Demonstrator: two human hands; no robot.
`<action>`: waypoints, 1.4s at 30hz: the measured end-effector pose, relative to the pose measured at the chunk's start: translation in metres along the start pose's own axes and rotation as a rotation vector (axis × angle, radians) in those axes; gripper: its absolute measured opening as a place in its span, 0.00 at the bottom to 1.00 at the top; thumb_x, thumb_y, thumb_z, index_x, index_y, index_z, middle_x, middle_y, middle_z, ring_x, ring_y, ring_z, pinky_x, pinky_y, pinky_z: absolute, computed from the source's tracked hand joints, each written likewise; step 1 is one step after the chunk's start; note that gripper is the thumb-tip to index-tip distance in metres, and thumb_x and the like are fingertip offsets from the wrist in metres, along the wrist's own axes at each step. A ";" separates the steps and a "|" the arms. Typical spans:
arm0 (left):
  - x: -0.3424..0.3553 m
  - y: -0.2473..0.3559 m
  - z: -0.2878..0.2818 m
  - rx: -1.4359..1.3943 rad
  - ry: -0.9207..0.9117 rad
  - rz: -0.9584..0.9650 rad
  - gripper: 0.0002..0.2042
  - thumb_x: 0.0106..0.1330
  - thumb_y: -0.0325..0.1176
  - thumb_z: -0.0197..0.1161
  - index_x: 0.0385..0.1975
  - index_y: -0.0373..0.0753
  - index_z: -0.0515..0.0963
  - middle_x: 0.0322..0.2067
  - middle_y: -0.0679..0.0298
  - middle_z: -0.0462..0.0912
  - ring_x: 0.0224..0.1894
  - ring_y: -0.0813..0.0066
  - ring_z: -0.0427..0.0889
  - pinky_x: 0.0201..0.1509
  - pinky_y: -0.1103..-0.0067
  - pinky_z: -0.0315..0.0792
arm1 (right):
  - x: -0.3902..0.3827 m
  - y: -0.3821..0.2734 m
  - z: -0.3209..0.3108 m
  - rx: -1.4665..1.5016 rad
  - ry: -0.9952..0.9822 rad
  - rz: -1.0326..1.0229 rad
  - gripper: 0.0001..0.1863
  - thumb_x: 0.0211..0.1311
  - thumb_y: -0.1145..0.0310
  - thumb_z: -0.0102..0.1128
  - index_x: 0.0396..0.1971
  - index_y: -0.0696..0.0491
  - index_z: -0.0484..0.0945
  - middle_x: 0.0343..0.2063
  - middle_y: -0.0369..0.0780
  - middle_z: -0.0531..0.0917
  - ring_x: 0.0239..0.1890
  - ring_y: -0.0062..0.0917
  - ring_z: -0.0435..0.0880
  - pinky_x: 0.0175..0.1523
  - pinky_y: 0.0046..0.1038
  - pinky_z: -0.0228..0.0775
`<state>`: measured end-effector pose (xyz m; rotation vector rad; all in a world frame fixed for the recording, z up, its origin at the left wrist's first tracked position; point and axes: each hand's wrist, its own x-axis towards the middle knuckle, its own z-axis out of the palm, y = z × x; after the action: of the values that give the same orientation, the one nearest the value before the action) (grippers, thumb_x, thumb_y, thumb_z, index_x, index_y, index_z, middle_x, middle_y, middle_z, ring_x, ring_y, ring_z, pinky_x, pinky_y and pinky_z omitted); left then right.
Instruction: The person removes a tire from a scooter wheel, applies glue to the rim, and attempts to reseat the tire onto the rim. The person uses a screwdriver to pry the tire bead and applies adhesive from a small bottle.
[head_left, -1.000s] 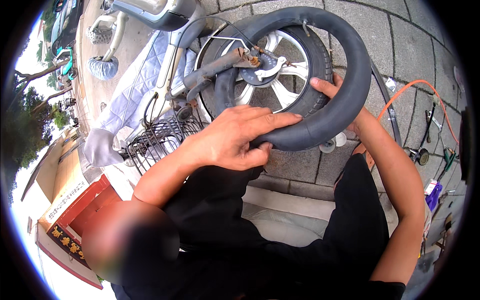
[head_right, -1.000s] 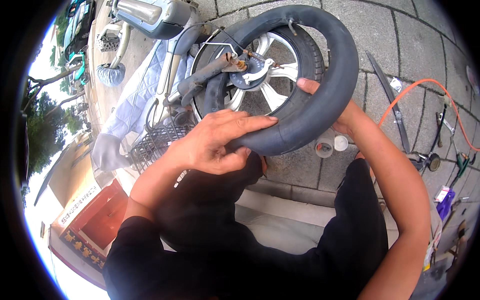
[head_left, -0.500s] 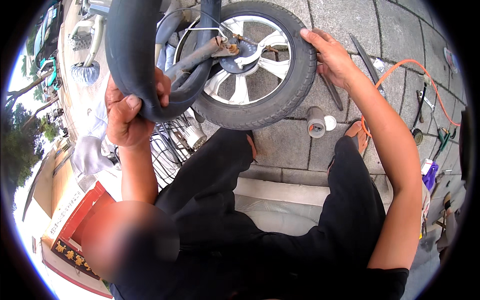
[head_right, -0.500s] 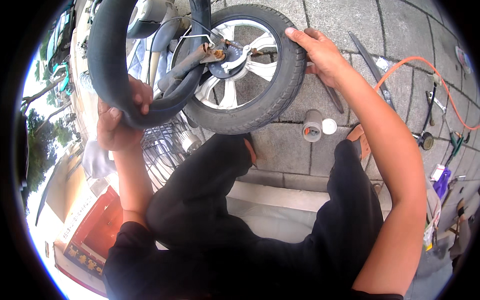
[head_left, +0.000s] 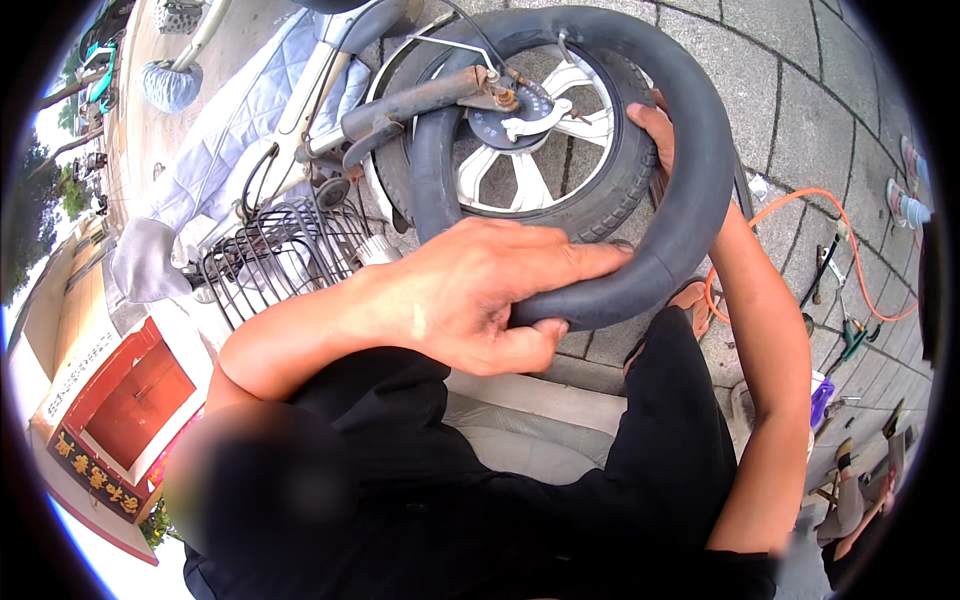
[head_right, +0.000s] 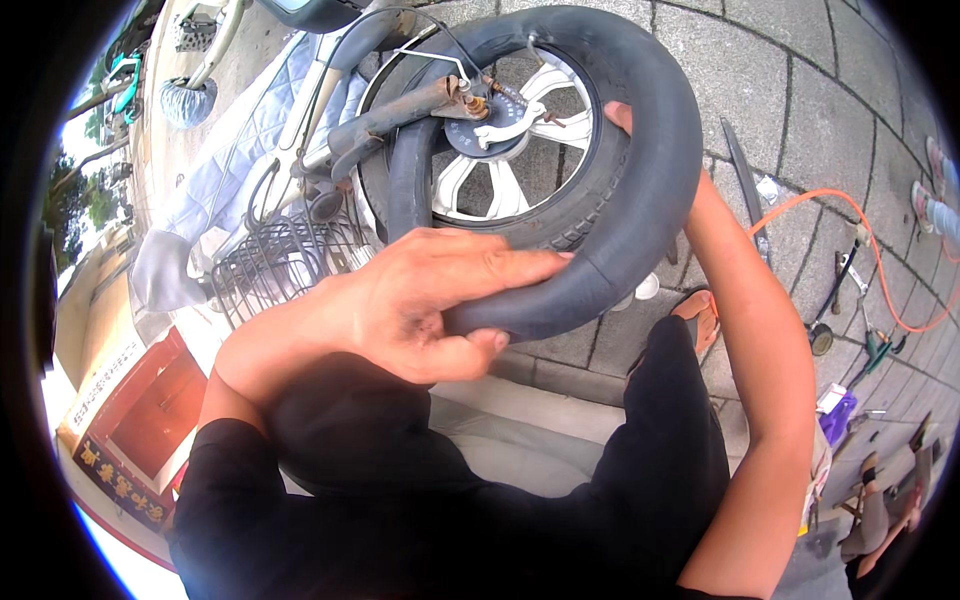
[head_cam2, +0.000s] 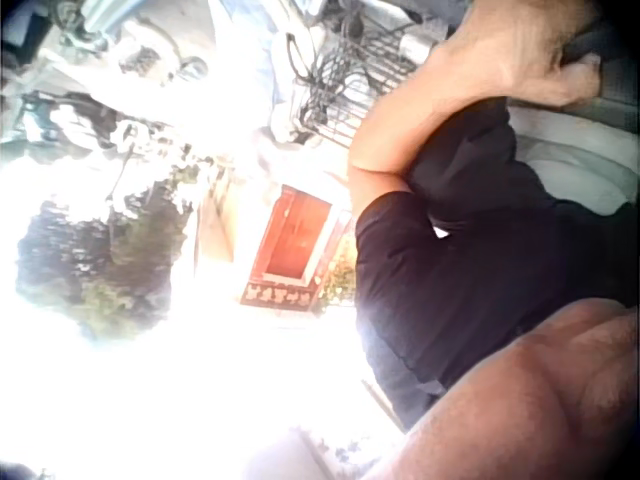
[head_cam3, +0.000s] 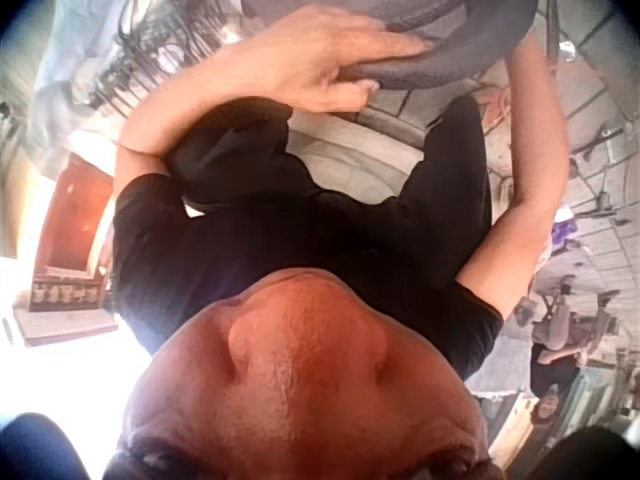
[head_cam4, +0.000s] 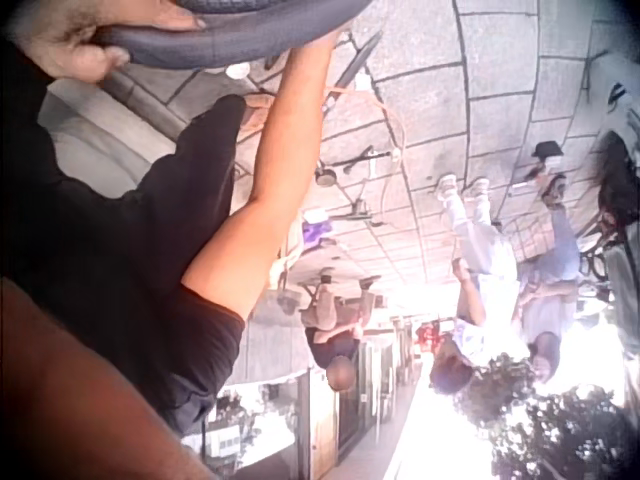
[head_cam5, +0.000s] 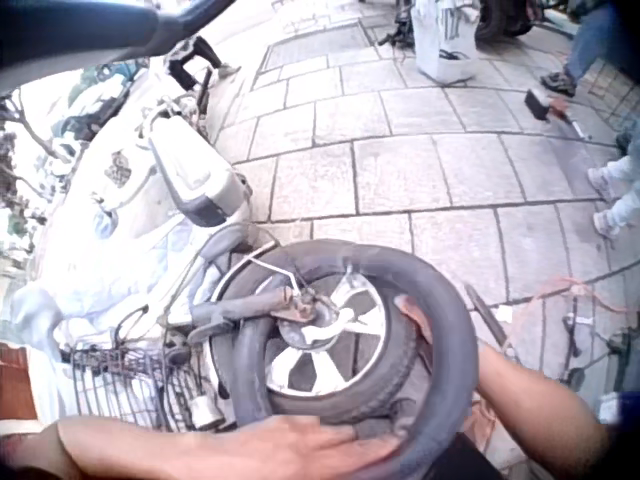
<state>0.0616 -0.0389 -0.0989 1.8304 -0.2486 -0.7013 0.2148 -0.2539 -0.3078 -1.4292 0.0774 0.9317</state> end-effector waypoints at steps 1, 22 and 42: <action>0.004 0.002 0.012 0.165 -0.037 0.003 0.35 0.61 0.35 0.66 0.71 0.31 0.71 0.39 0.56 0.82 0.35 0.58 0.85 0.46 0.65 0.79 | 0.008 -0.003 0.000 -0.033 -0.045 -0.075 0.28 0.72 0.53 0.70 0.63 0.55 0.77 0.44 0.37 0.85 0.45 0.24 0.85 0.52 0.30 0.79; -0.003 -0.019 0.028 0.455 0.110 0.019 0.30 0.72 0.40 0.66 0.73 0.41 0.71 0.34 0.58 0.82 0.32 0.55 0.87 0.36 0.62 0.82 | 0.011 -0.014 0.014 0.284 0.005 0.115 0.20 0.72 0.60 0.70 0.56 0.56 0.81 0.42 0.37 0.89 0.41 0.24 0.89 0.55 0.35 0.82; -0.009 -0.023 0.034 0.501 0.228 0.071 0.30 0.70 0.41 0.69 0.70 0.40 0.73 0.33 0.61 0.81 0.34 0.61 0.86 0.39 0.65 0.82 | -0.035 0.001 0.003 0.250 -0.138 0.268 0.30 0.73 0.56 0.67 0.68 0.56 0.73 0.57 0.43 0.85 0.58 0.28 0.86 0.63 0.38 0.81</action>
<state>0.0316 -0.0530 -0.1239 2.3450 -0.3597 -0.3934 0.1899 -0.2692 -0.2880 -1.1371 0.2781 1.1944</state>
